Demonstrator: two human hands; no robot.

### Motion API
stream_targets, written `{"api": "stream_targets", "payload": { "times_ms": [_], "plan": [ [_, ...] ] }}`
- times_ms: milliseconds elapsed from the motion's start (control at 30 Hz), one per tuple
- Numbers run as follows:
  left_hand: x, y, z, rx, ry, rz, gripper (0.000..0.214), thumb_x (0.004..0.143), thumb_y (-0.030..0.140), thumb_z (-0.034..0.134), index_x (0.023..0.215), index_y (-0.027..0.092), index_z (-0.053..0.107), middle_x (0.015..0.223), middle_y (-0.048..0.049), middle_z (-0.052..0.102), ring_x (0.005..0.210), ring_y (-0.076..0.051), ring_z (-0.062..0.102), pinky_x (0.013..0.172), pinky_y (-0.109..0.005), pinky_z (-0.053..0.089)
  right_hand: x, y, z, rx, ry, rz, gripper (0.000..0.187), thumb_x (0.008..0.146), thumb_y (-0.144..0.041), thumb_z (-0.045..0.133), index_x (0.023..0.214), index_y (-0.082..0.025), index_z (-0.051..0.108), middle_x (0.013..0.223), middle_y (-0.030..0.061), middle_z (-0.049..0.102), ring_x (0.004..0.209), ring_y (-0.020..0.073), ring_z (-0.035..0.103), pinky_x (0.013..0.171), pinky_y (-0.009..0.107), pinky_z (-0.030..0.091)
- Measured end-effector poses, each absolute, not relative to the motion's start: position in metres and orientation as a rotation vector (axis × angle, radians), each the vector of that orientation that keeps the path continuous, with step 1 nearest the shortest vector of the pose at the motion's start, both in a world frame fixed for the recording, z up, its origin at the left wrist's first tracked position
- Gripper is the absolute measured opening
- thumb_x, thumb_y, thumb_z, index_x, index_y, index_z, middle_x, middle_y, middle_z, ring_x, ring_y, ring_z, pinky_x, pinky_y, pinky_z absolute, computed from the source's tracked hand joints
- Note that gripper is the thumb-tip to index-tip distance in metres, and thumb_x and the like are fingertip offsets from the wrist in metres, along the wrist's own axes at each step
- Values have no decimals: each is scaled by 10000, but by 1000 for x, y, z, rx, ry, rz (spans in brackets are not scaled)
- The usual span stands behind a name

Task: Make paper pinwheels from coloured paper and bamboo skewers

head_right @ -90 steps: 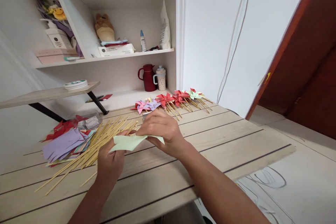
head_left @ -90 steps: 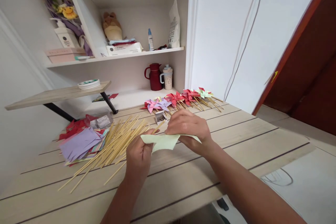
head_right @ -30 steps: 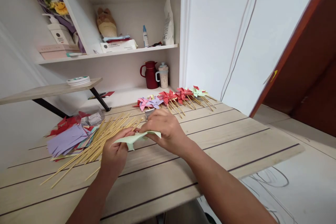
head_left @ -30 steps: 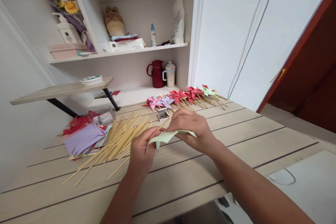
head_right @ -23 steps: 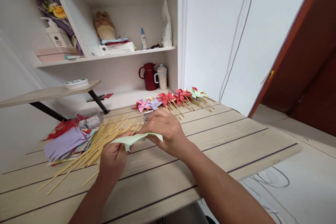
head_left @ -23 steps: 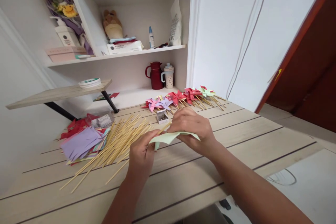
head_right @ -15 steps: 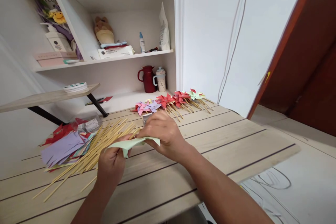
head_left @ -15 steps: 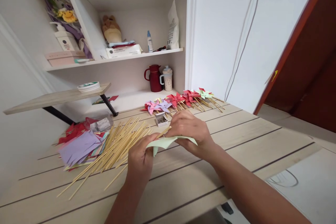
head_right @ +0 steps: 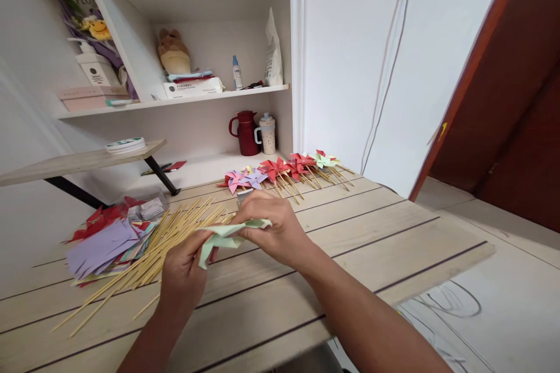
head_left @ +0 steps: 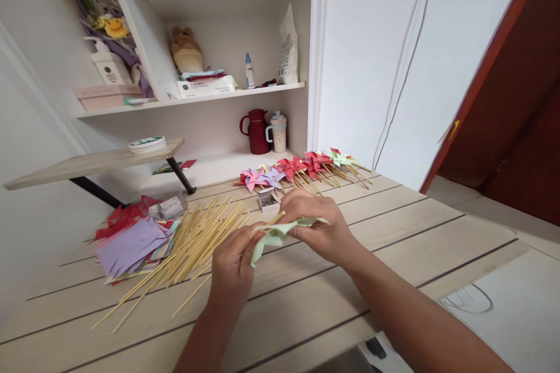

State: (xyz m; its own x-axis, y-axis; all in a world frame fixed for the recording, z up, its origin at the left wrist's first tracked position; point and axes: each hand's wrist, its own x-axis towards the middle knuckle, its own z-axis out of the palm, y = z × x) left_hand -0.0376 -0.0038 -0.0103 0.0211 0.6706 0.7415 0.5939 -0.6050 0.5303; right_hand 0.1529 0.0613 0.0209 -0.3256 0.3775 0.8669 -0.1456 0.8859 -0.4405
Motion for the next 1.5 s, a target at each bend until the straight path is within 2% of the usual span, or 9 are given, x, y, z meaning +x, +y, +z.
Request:
{"api": "stream_targets", "payload": {
  "times_ms": [167,367,533,700,967,1133,1500],
  "plan": [
    [-33,-5,-9,2139,1364,1735,240,961,298,569,1015,214,787,843,-46,775,677,-164,681,649,-262,522,145,62,16,-146,-1618,1234,199,710,-308,892,688,-197,728,733,15,693,702,159,631,612,286,506],
    [-24,-10,-7,1922,1469,1832,270,960,372,575,852,207,759,724,-19,721,599,-142,610,583,-244,465,135,66,6,-176,-1512,1470,254,622,-289,933,661,-179,708,699,9,681,674,157,620,598,281,490],
    [-21,-15,-5,1884,1508,1812,299,970,382,534,823,210,730,651,-13,669,625,-161,602,607,-259,458,132,73,-3,-262,-1427,1492,295,614,-333,932,650,-174,685,662,-9,649,619,132,579,571,258,461],
    [-21,-15,-6,1920,1501,1791,316,973,395,526,811,210,725,586,-6,613,577,-158,560,561,-256,424,129,71,-3,-218,-1442,1387,277,615,-331,931,637,-186,696,669,5,672,646,160,616,578,287,495],
    [-23,-10,-9,2154,1410,1795,287,983,353,518,886,208,746,696,-26,714,608,-157,631,589,-264,454,133,69,-1,-127,-1519,1177,155,685,-290,902,678,-228,760,722,25,700,755,190,636,663,328,517],
    [-22,-7,-10,2292,1334,1855,296,990,346,499,893,207,743,701,-35,724,610,-168,662,576,-275,468,135,70,-2,-128,-1549,1147,136,689,-287,893,675,-242,766,698,16,692,733,189,625,703,360,523],
    [-24,-13,-3,2402,1286,1828,188,965,191,535,938,195,721,774,-24,746,674,-157,689,616,-264,488,135,73,-6,-100,-1573,1098,117,725,-263,867,699,-236,756,717,17,701,714,182,630,704,359,523]
  ]
}}
